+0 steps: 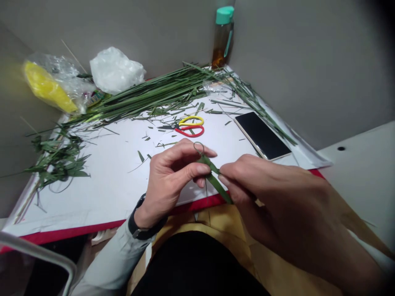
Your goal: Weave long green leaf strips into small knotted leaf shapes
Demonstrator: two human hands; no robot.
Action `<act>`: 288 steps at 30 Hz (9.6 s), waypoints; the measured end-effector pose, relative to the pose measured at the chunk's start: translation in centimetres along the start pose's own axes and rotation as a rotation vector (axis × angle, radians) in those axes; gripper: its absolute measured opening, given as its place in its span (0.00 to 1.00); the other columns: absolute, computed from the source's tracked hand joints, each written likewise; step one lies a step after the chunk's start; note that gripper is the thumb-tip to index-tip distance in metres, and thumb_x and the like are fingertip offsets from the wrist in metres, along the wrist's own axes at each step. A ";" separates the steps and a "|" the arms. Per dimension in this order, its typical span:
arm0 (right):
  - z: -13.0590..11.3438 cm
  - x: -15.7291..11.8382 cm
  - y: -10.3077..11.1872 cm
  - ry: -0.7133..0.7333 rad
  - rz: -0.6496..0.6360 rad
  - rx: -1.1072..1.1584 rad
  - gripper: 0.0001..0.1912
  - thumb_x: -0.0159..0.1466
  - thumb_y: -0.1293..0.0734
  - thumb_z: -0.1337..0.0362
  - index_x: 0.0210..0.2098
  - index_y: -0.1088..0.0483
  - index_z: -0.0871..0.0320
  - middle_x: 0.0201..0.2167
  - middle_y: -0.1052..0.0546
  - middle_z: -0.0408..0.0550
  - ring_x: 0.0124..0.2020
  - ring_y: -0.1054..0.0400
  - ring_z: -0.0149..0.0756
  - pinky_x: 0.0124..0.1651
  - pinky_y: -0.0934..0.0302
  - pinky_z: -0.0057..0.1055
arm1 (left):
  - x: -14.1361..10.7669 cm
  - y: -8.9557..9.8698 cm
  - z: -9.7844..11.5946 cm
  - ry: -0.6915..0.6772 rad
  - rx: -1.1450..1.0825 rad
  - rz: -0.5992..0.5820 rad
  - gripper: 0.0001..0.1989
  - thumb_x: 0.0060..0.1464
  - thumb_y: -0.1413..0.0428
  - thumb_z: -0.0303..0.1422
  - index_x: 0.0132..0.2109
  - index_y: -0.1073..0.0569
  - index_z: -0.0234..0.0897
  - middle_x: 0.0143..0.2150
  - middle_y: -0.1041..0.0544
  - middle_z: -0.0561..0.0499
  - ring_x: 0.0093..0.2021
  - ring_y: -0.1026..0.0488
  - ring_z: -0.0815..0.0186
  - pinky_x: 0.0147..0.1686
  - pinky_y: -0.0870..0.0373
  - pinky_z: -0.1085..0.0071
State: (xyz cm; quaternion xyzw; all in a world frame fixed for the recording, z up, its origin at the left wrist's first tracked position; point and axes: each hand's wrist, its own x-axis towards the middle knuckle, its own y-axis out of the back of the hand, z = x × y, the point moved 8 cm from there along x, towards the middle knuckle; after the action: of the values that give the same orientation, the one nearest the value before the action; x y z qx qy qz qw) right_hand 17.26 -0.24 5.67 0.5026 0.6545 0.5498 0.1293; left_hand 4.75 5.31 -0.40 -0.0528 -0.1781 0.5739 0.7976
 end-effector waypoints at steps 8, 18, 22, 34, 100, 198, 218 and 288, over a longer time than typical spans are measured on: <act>0.8 -0.5 -0.2 -0.032 -0.013 0.168 0.07 0.69 0.37 0.71 0.34 0.31 0.58 0.26 0.30 0.38 0.24 0.40 0.26 0.29 0.48 0.27 | -0.7 0.0 -0.4 0.078 -0.013 0.096 0.05 0.55 0.34 0.24 0.34 0.17 0.38 0.35 0.22 0.53 0.23 0.28 0.75 0.23 0.29 0.77; 1.9 -0.1 0.1 -0.112 -0.007 0.222 0.10 0.69 0.37 0.71 0.31 0.31 0.58 0.23 0.30 0.38 0.23 0.39 0.26 0.29 0.48 0.27 | 0.2 -0.6 -1.4 0.210 -0.095 -0.005 0.03 0.55 0.32 0.29 0.38 0.18 0.38 0.37 0.22 0.53 0.24 0.28 0.74 0.22 0.31 0.78; 2.8 0.8 -0.7 -0.189 -0.037 0.243 0.10 0.67 0.35 0.68 0.29 0.28 0.58 0.20 0.31 0.37 0.21 0.41 0.26 0.28 0.49 0.28 | 0.2 -0.6 -1.5 0.192 -0.095 -0.013 0.03 0.56 0.33 0.28 0.39 0.18 0.39 0.37 0.22 0.54 0.25 0.29 0.75 0.22 0.32 0.79; 3.8 1.7 -0.8 -0.240 -0.119 0.315 0.11 0.66 0.34 0.68 0.27 0.25 0.57 0.19 0.29 0.37 0.20 0.42 0.26 0.26 0.51 0.28 | 0.3 -1.1 -1.8 0.277 -0.101 -0.100 0.05 0.58 0.34 0.30 0.35 0.22 0.37 0.29 0.23 0.55 0.24 0.24 0.70 0.27 0.27 0.75; 4.8 1.8 -2.2 -0.469 -0.220 1.004 0.09 0.64 0.30 0.66 0.27 0.29 0.58 0.20 0.34 0.36 0.21 0.41 0.22 0.21 0.50 0.23 | -0.1 -2.0 0.1 0.316 -0.051 -0.104 0.06 0.59 0.36 0.26 0.33 0.23 0.32 0.26 0.25 0.55 0.23 0.36 0.77 0.23 0.41 0.78; 6.4 4.8 0.6 -0.167 -0.241 0.564 0.05 0.61 0.29 0.62 0.34 0.21 0.55 0.25 0.24 0.40 0.23 0.38 0.30 0.23 0.47 0.29 | 1.9 -1.5 -0.4 0.223 -0.174 0.183 0.09 0.54 0.30 0.33 0.33 0.22 0.35 0.30 0.28 0.55 0.31 0.32 0.74 0.34 0.32 0.80; 5.8 3.8 -3.3 -0.444 0.056 1.446 0.05 0.63 0.24 0.62 0.37 0.20 0.56 0.26 0.31 0.38 0.23 0.52 0.21 0.22 0.59 0.22 | 2.2 0.6 1.4 -0.002 -0.193 0.224 0.04 0.53 0.32 0.28 0.38 0.16 0.39 0.32 0.20 0.53 0.29 0.28 0.72 0.30 0.29 0.79; 4.9 1.3 -2.0 -0.385 0.635 1.238 0.04 0.66 0.27 0.62 0.35 0.25 0.52 0.31 0.24 0.40 0.33 0.28 0.30 0.37 0.32 0.27 | 0.3 -1.4 2.7 -0.120 -0.047 0.260 0.14 0.52 0.31 0.23 0.42 0.15 0.49 0.39 0.15 0.57 0.48 0.19 0.62 0.54 0.23 0.68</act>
State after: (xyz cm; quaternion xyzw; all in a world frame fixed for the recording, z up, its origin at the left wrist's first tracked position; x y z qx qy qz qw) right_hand 19.18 3.90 2.67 0.7377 0.6340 -0.0092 -0.2320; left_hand 5.15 4.83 2.58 -0.0595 -0.2304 0.6704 0.7029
